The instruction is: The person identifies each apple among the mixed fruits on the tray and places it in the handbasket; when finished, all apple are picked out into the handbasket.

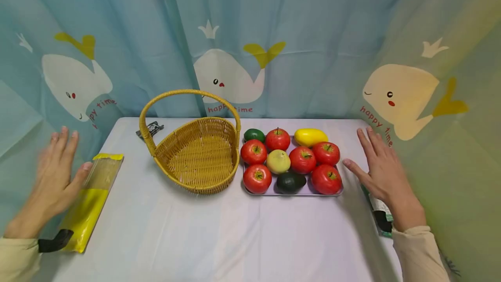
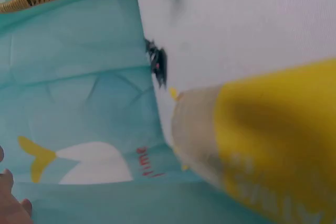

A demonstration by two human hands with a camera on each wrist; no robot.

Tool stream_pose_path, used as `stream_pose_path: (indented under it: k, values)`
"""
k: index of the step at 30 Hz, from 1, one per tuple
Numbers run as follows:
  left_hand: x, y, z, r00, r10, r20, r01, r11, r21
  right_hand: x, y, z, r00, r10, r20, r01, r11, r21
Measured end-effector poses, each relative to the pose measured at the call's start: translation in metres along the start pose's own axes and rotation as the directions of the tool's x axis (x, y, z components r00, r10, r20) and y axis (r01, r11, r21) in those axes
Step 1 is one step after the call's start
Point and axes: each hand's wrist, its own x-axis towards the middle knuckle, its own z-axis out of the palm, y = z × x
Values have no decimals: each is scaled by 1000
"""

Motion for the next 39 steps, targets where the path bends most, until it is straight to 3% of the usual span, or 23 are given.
stream_pose_path:
  k: [3, 7, 12, 15, 17, 21, 27, 30, 32, 35, 39]
  values:
    - [0, -2, 10, 999, 25, -41, -27, 998, -61, 0, -2, 12, 998, -54, -13, 55, 994, 94]
    - [2, 2, 24, 999, 26, -37, -31, 989, -147, -4, -7, 26, 999, -38, 26, 32, 978, 206]
    - [10, 19, 38, 998, -53, 19, 56, 960, -276, -13, -12, 40, 999, -31, 10, 28, 972, 234]
    - [19, 29, 47, 995, -95, 11, 92, 924, -371, -18, -13, 47, 998, -44, -44, 53, 968, 246]
    - [26, 34, 54, 993, -117, -4, 103, 886, -453, -20, -14, 51, 997, -37, -72, 55, 961, 271]
    - [39, 40, 68, 990, -140, -1, 109, 779, -617, -24, -18, 59, 995, -13, -99, 44, 946, 320]
    - [55, 45, 79, 990, -139, 35, 109, 564, -819, -28, -18, 71, 996, -4, -92, 35, 942, 335]
    - [63, 47, 82, 992, -121, 42, 95, 479, -872, -30, -17, 76, 996, 2, -90, 29, 941, 338]
    - [67, 49, 85, 993, -114, 38, 86, 452, -888, -31, -17, 77, 996, 6, -90, 25, 943, 332]
    - [71, 51, 88, 992, -122, 29, 80, 443, -893, -32, -17, 78, 996, 13, -86, 15, 946, 323]
    - [76, 54, 94, 986, -169, 3, 81, 457, -886, -34, -16, 80, 995, 29, -96, 2, 952, 305]
